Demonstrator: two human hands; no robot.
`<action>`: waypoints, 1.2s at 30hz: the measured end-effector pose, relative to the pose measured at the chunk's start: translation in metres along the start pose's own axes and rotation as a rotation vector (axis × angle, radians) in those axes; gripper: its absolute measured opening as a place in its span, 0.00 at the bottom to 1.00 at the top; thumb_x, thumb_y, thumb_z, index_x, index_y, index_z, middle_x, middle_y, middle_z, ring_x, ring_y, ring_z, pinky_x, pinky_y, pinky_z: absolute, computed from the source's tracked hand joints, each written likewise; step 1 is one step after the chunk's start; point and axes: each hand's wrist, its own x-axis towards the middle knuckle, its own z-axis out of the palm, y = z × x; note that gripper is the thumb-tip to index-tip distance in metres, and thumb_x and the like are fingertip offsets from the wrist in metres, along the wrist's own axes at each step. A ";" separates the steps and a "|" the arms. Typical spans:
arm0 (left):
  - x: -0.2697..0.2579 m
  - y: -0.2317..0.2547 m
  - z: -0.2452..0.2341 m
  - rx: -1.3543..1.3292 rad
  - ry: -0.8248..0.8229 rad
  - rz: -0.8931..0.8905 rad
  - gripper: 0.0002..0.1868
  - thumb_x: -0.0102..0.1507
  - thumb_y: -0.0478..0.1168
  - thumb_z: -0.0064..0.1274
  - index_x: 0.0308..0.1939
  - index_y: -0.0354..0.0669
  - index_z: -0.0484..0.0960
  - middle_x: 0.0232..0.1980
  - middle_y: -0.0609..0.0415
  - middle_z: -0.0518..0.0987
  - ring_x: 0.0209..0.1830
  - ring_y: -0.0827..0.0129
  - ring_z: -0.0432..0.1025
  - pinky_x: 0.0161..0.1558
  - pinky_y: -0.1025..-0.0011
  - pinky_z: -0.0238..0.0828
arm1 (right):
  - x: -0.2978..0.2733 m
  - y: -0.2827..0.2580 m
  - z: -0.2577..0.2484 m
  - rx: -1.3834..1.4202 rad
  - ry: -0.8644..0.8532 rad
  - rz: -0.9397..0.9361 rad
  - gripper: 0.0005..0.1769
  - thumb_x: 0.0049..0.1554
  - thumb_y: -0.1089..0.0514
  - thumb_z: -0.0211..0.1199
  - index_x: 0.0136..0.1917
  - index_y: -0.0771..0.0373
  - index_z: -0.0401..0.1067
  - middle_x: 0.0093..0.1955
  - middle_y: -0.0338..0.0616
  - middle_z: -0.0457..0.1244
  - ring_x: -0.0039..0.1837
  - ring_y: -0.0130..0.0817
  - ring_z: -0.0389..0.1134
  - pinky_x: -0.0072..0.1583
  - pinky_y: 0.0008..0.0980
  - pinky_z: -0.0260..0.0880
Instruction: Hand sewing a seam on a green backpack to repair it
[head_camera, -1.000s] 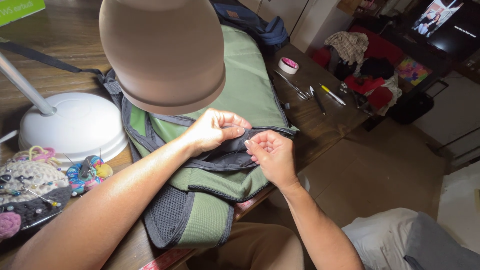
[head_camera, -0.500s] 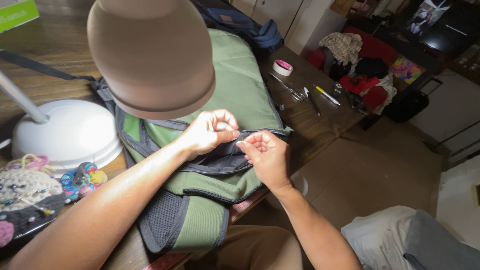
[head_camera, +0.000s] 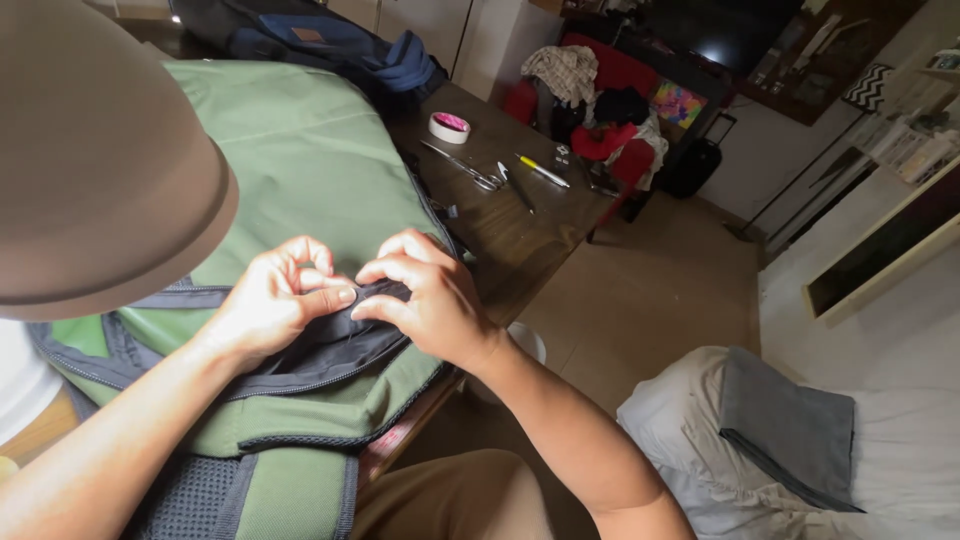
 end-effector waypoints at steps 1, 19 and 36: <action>0.000 -0.001 0.000 0.003 0.007 -0.016 0.17 0.56 0.26 0.63 0.41 0.37 0.70 0.36 0.41 0.87 0.30 0.65 0.80 0.33 0.73 0.79 | 0.006 -0.005 -0.004 0.023 -0.118 0.089 0.15 0.47 0.54 0.79 0.47 0.56 0.80 0.46 0.40 0.67 0.50 0.41 0.71 0.56 0.38 0.73; -0.006 0.010 0.005 0.087 0.039 -0.030 0.17 0.55 0.29 0.67 0.36 0.42 0.71 0.32 0.50 0.86 0.29 0.75 0.77 0.35 0.80 0.74 | 0.030 0.000 0.010 0.258 0.026 0.350 0.06 0.66 0.57 0.50 0.47 0.57 0.66 0.25 0.34 0.64 0.31 0.32 0.68 0.39 0.28 0.68; -0.008 0.011 -0.007 0.063 -0.064 0.070 0.18 0.57 0.24 0.59 0.26 0.49 0.69 0.28 0.60 0.81 0.30 0.83 0.72 0.36 0.86 0.65 | 0.048 0.044 -0.135 0.754 0.587 0.516 0.14 0.69 0.63 0.54 0.44 0.46 0.65 0.28 0.34 0.46 0.32 0.29 0.53 0.39 0.28 0.53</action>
